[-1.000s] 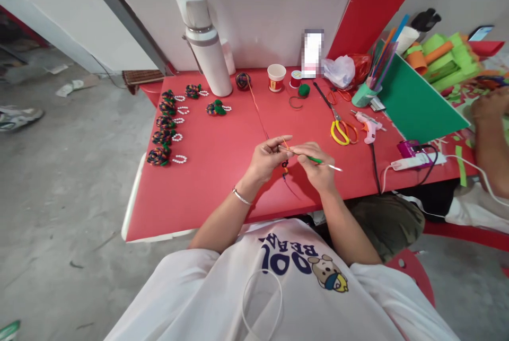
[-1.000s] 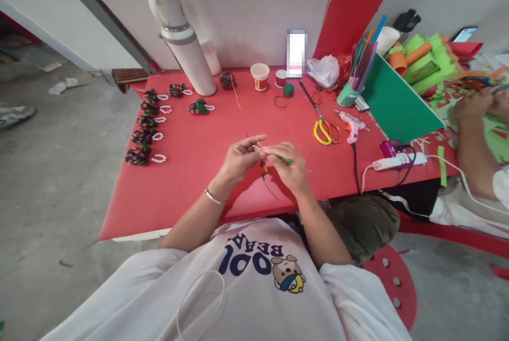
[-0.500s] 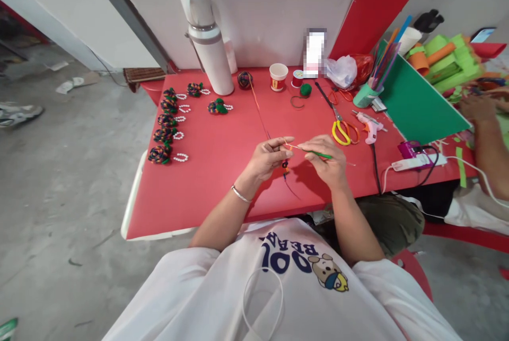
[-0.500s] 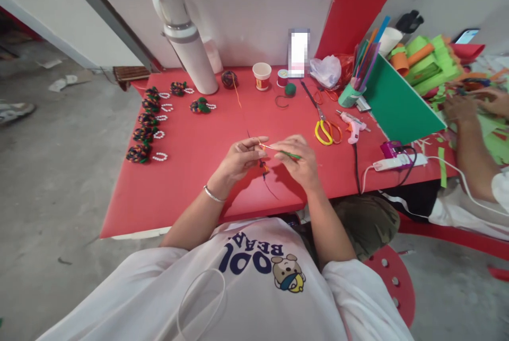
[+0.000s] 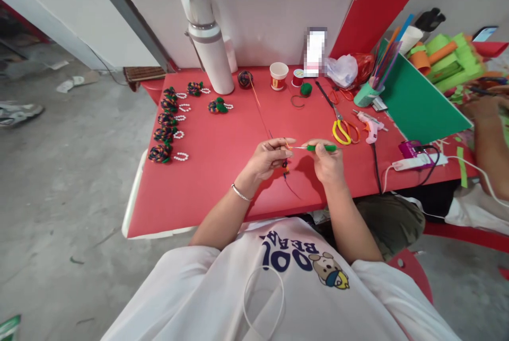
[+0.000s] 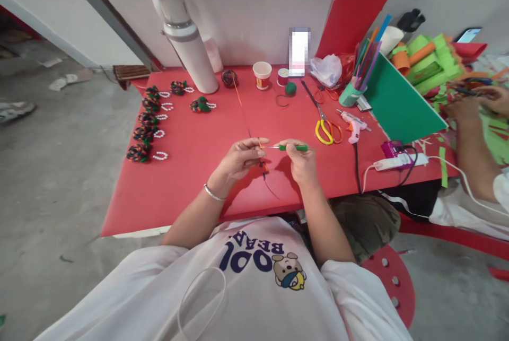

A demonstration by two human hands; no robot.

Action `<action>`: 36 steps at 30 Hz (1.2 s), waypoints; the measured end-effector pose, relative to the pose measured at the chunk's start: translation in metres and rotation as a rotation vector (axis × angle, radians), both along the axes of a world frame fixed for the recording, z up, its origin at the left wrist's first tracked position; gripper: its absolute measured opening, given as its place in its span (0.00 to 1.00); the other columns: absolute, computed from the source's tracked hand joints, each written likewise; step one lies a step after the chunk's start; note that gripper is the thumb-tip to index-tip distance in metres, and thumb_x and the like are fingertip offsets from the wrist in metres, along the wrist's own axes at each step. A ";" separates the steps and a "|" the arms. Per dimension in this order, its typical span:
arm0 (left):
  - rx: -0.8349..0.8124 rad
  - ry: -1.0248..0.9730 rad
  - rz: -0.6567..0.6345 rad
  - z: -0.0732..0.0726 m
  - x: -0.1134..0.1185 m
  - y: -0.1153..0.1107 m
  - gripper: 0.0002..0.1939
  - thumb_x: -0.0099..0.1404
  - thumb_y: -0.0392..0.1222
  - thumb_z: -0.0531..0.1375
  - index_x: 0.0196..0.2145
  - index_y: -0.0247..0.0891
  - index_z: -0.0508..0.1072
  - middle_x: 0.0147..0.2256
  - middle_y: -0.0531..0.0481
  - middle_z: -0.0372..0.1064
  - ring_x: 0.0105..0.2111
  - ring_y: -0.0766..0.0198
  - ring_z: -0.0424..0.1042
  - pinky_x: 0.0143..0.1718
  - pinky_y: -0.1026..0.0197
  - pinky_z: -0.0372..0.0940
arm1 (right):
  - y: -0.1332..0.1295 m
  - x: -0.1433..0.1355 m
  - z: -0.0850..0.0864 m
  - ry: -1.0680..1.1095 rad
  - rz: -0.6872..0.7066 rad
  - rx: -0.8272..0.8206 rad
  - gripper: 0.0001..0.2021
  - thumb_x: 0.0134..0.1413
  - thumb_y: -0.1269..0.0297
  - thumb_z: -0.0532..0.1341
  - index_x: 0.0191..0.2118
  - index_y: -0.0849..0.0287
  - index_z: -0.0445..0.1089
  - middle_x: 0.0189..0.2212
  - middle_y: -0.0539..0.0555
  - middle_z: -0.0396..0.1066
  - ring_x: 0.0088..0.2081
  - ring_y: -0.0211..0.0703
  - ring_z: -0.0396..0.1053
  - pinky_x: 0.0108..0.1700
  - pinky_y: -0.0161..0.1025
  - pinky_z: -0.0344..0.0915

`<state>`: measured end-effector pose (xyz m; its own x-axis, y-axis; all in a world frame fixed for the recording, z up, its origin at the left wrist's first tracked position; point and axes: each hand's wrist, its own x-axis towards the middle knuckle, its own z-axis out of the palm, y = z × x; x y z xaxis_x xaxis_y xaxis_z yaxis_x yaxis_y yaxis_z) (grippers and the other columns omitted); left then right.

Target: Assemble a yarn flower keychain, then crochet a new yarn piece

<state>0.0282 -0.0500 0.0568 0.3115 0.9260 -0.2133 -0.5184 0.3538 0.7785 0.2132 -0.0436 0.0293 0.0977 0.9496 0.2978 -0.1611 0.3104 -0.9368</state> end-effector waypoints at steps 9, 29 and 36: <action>-0.006 -0.035 -0.074 -0.002 -0.001 0.000 0.25 0.46 0.34 0.77 0.44 0.34 0.84 0.22 0.58 0.69 0.16 0.80 0.50 0.17 0.69 0.42 | -0.007 0.001 0.002 -0.157 0.028 0.104 0.13 0.63 0.45 0.67 0.39 0.47 0.82 0.37 0.50 0.84 0.42 0.46 0.81 0.49 0.47 0.77; -0.021 -0.029 -0.103 -0.001 -0.004 0.003 0.19 0.44 0.33 0.77 0.37 0.33 0.86 0.21 0.55 0.70 0.15 0.81 0.51 0.16 0.70 0.40 | 0.001 0.043 0.027 -0.348 0.132 0.259 0.10 0.64 0.48 0.68 0.37 0.45 0.83 0.33 0.50 0.83 0.41 0.49 0.78 0.48 0.52 0.75; -0.018 -0.005 -0.063 -0.005 0.005 0.001 0.23 0.42 0.32 0.78 0.40 0.35 0.85 0.24 0.53 0.74 0.17 0.78 0.60 0.17 0.71 0.47 | -0.007 0.003 0.003 -0.097 0.098 0.163 0.14 0.62 0.42 0.68 0.37 0.46 0.82 0.34 0.50 0.83 0.41 0.48 0.80 0.48 0.51 0.77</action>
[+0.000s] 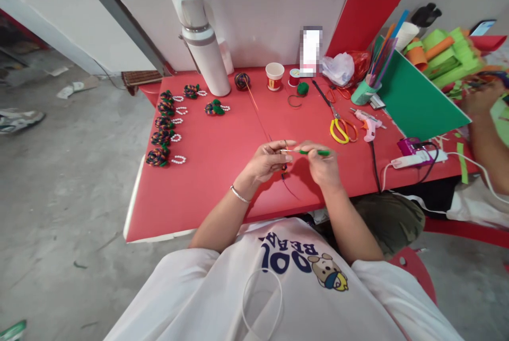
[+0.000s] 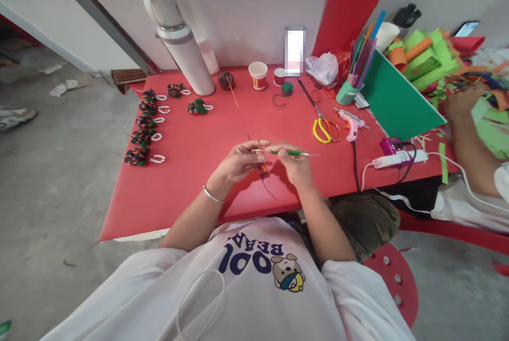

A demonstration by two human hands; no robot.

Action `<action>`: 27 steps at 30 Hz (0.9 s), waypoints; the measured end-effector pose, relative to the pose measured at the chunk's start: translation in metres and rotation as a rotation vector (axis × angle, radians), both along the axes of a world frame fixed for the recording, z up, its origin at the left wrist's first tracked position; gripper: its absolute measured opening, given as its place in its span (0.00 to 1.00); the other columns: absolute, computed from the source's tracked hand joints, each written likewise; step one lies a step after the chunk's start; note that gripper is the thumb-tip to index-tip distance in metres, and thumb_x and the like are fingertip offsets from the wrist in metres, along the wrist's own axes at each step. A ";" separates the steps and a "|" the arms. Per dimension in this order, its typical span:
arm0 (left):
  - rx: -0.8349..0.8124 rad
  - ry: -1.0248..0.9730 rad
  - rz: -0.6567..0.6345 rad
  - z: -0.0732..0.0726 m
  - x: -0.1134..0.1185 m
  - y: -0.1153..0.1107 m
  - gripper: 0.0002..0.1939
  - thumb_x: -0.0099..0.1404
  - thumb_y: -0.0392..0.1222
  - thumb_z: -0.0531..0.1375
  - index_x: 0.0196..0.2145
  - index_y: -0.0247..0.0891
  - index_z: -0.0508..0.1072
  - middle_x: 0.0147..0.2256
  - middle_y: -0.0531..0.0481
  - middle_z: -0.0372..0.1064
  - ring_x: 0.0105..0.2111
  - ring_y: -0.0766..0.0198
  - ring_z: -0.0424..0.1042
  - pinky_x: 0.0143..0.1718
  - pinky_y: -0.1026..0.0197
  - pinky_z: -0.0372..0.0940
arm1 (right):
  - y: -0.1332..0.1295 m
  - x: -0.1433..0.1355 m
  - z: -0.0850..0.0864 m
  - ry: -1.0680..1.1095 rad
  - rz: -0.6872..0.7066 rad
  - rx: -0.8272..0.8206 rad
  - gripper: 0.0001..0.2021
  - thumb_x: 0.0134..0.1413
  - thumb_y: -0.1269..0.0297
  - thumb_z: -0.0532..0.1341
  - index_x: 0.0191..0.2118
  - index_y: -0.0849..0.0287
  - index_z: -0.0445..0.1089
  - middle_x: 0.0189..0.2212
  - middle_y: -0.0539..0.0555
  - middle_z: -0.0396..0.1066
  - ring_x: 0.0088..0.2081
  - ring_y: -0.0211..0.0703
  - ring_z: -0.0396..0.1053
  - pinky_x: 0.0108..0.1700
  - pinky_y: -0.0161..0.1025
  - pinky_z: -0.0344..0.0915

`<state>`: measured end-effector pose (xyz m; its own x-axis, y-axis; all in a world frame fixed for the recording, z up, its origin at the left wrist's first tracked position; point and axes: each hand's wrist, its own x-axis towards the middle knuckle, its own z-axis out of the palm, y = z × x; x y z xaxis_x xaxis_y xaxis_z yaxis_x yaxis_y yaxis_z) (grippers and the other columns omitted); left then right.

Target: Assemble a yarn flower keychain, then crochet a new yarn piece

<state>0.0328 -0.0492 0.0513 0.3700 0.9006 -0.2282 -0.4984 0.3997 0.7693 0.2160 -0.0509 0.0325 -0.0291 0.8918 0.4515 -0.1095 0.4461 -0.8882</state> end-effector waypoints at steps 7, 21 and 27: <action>0.042 0.053 0.114 0.003 0.004 0.000 0.28 0.42 0.38 0.81 0.43 0.34 0.84 0.26 0.54 0.75 0.17 0.78 0.59 0.18 0.69 0.44 | -0.012 -0.015 -0.004 -0.220 -0.164 0.124 0.11 0.67 0.49 0.65 0.42 0.46 0.82 0.41 0.52 0.85 0.47 0.48 0.79 0.54 0.52 0.75; 0.062 0.079 0.223 -0.002 0.006 0.003 0.30 0.41 0.39 0.80 0.44 0.32 0.82 0.24 0.54 0.74 0.18 0.76 0.61 0.19 0.69 0.49 | -0.021 -0.014 0.002 -0.634 -0.363 0.506 0.09 0.68 0.61 0.66 0.50 0.43 0.80 0.47 0.49 0.85 0.46 0.48 0.76 0.52 0.50 0.73; -0.019 -0.010 0.120 0.001 0.001 0.002 0.27 0.43 0.35 0.78 0.43 0.32 0.83 0.22 0.57 0.71 0.15 0.80 0.50 0.18 0.68 0.40 | -0.022 -0.019 -0.008 -0.656 -0.493 0.685 0.11 0.65 0.61 0.69 0.51 0.43 0.80 0.48 0.51 0.85 0.47 0.48 0.75 0.48 0.47 0.74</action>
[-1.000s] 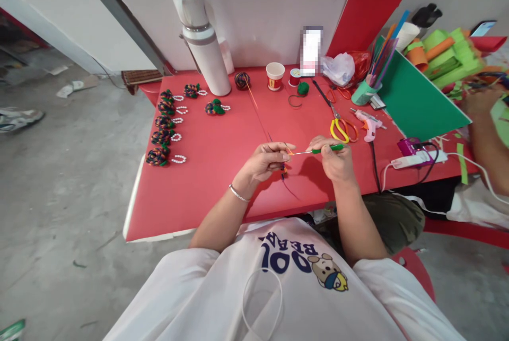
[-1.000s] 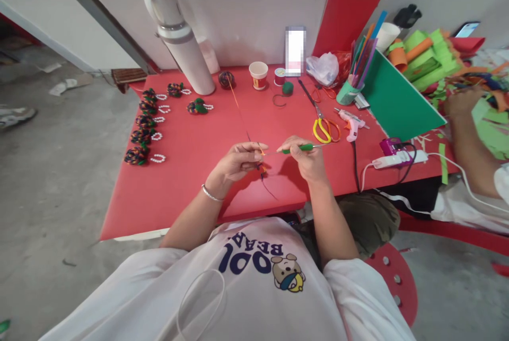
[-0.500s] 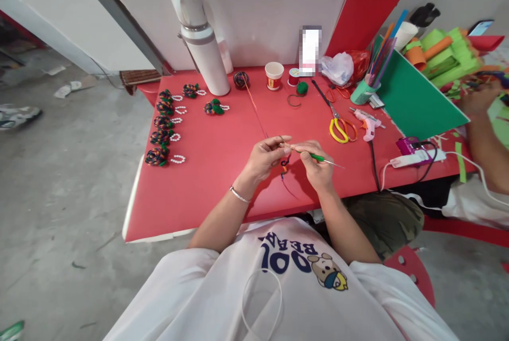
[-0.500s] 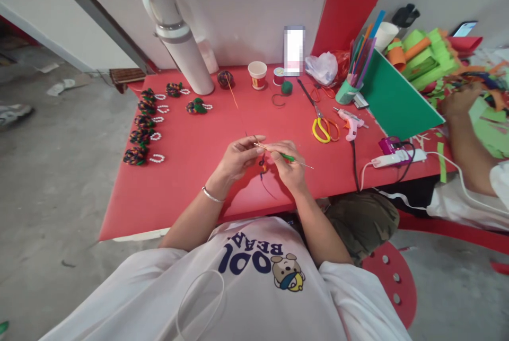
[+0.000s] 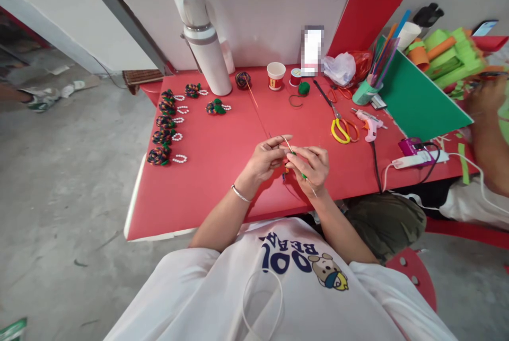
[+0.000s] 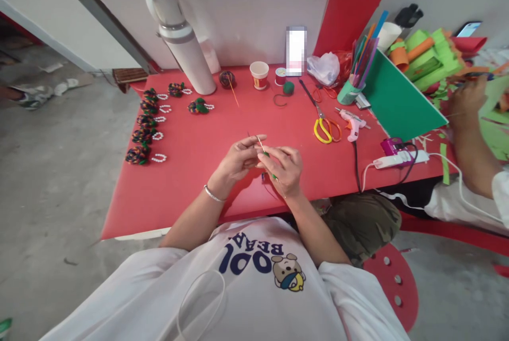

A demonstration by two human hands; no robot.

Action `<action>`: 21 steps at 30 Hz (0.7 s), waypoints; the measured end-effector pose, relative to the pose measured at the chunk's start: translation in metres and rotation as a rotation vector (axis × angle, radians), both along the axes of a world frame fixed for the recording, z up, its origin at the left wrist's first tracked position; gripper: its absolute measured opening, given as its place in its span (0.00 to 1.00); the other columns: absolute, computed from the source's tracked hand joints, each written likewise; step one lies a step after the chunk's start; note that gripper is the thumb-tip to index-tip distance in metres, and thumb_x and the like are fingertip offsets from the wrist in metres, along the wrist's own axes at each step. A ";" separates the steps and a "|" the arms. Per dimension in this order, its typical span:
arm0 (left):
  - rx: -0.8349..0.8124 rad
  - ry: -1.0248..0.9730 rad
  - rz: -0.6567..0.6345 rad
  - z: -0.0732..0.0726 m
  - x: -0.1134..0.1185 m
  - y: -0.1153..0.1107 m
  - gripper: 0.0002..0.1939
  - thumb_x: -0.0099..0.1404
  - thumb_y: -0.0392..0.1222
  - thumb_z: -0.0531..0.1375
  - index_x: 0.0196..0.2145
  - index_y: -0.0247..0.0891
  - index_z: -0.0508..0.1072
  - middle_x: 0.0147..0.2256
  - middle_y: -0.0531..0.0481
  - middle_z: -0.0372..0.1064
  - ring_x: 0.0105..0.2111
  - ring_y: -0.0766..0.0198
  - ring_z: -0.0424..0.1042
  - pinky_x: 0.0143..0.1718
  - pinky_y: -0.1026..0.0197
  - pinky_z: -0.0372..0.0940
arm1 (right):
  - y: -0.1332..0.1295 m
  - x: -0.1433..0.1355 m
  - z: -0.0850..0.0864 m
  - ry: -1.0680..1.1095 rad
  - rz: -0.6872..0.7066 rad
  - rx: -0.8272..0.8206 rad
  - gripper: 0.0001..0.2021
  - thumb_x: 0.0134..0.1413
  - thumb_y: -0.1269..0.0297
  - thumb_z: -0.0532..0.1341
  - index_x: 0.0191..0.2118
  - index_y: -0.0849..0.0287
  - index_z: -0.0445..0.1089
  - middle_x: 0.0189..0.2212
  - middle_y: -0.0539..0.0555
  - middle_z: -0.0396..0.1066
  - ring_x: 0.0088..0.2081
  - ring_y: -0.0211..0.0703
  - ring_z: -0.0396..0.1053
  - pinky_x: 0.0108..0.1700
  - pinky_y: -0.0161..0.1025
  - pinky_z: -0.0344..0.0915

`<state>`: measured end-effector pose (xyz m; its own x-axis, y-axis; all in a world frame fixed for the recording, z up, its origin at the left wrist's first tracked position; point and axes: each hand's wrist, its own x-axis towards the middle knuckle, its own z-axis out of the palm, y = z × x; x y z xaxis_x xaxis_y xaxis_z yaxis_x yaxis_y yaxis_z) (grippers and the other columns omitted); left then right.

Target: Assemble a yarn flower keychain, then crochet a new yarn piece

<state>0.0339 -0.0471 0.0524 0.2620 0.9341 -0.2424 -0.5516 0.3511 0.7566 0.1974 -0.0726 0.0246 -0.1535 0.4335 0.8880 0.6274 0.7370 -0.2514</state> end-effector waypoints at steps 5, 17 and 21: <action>-0.010 0.024 -0.039 0.005 -0.007 0.000 0.23 0.44 0.31 0.75 0.41 0.31 0.83 0.22 0.55 0.72 0.15 0.80 0.50 0.19 0.67 0.38 | 0.015 0.021 0.016 -0.003 0.271 -0.202 0.10 0.69 0.55 0.64 0.51 0.44 0.80 0.46 0.51 0.85 0.43 0.45 0.78 0.46 0.48 0.75; 0.041 0.109 -0.095 0.002 -0.005 0.001 0.20 0.43 0.33 0.74 0.38 0.32 0.84 0.23 0.55 0.71 0.16 0.79 0.53 0.19 0.66 0.43 | 0.021 0.048 0.029 0.354 0.454 -0.607 0.09 0.68 0.53 0.66 0.40 0.45 0.83 0.34 0.50 0.83 0.41 0.48 0.78 0.48 0.51 0.76; 0.096 0.110 -0.035 -0.002 0.000 -0.001 0.27 0.44 0.34 0.75 0.45 0.32 0.83 0.24 0.56 0.71 0.19 0.76 0.60 0.21 0.67 0.50 | 0.015 0.021 0.008 0.437 0.410 -0.564 0.11 0.69 0.49 0.64 0.43 0.45 0.82 0.39 0.50 0.84 0.44 0.49 0.80 0.51 0.52 0.76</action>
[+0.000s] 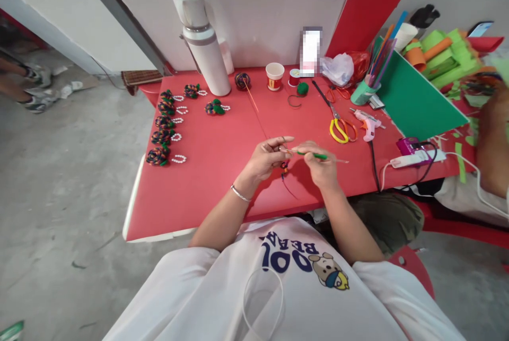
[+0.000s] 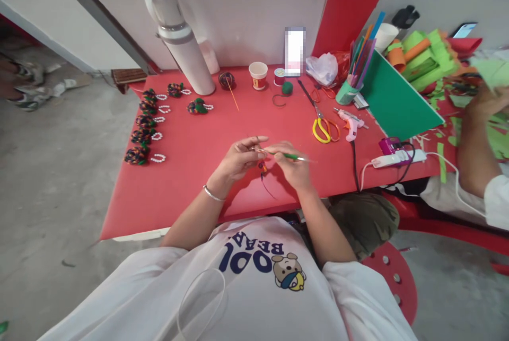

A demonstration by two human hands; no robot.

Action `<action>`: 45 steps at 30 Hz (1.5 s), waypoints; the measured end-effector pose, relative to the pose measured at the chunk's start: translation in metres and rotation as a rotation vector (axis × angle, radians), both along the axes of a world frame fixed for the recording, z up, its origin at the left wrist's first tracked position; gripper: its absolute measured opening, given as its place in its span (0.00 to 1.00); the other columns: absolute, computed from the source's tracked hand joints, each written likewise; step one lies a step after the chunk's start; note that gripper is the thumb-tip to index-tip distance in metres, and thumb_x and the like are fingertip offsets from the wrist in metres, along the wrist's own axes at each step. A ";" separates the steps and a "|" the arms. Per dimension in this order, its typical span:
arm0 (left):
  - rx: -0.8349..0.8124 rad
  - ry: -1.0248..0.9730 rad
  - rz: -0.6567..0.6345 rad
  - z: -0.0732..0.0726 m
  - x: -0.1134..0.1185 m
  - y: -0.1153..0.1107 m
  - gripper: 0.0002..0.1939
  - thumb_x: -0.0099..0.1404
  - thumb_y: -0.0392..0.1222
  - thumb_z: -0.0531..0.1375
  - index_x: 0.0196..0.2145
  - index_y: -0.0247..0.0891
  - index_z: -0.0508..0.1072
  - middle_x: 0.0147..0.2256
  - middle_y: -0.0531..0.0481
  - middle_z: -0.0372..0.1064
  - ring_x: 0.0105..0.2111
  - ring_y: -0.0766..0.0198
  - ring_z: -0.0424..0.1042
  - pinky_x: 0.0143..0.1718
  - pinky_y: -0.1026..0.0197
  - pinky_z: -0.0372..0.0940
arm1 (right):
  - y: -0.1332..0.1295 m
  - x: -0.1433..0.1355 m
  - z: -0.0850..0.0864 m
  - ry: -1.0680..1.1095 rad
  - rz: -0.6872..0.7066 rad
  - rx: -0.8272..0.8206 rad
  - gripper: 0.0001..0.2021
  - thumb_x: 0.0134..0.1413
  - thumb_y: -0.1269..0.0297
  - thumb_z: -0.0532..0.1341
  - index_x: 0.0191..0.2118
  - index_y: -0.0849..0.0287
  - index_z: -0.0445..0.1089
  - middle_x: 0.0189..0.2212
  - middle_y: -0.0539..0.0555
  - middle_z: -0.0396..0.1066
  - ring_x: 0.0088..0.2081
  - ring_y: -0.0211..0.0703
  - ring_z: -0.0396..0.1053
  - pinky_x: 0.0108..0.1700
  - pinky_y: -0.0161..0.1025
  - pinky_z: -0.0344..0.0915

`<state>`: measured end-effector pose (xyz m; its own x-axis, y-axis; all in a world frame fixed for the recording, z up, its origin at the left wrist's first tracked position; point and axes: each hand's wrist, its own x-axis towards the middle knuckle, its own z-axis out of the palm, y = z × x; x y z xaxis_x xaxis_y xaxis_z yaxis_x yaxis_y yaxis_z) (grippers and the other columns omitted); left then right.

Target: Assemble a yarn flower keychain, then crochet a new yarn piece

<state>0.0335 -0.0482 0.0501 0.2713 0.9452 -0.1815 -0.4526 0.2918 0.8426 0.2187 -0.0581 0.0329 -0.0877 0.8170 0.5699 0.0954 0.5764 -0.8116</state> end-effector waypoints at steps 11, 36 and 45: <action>0.019 0.029 0.112 -0.002 0.008 0.000 0.31 0.45 0.36 0.75 0.49 0.32 0.80 0.22 0.57 0.71 0.18 0.75 0.60 0.21 0.67 0.50 | -0.011 -0.019 -0.012 -0.492 -0.463 0.397 0.09 0.68 0.54 0.65 0.49 0.43 0.82 0.48 0.52 0.84 0.49 0.48 0.74 0.53 0.48 0.72; 0.024 0.086 0.072 0.001 0.007 -0.003 0.33 0.44 0.32 0.72 0.51 0.31 0.80 0.23 0.57 0.71 0.21 0.72 0.66 0.25 0.67 0.58 | -0.007 -0.016 -0.008 -0.142 -0.146 0.036 0.11 0.69 0.51 0.64 0.43 0.46 0.82 0.41 0.52 0.85 0.45 0.49 0.79 0.52 0.52 0.74; -0.062 -0.003 0.020 0.004 0.006 -0.003 0.37 0.44 0.32 0.73 0.55 0.33 0.78 0.22 0.58 0.71 0.17 0.75 0.60 0.20 0.67 0.47 | -0.009 -0.016 -0.008 -0.395 -0.385 0.395 0.09 0.69 0.54 0.64 0.48 0.40 0.81 0.46 0.50 0.85 0.45 0.49 0.76 0.50 0.51 0.73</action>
<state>0.0392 -0.0514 0.0543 0.2528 0.9376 -0.2387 -0.4614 0.3337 0.8220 0.2026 -0.0676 0.0247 -0.0947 0.5684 0.8173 0.5993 0.6881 -0.4091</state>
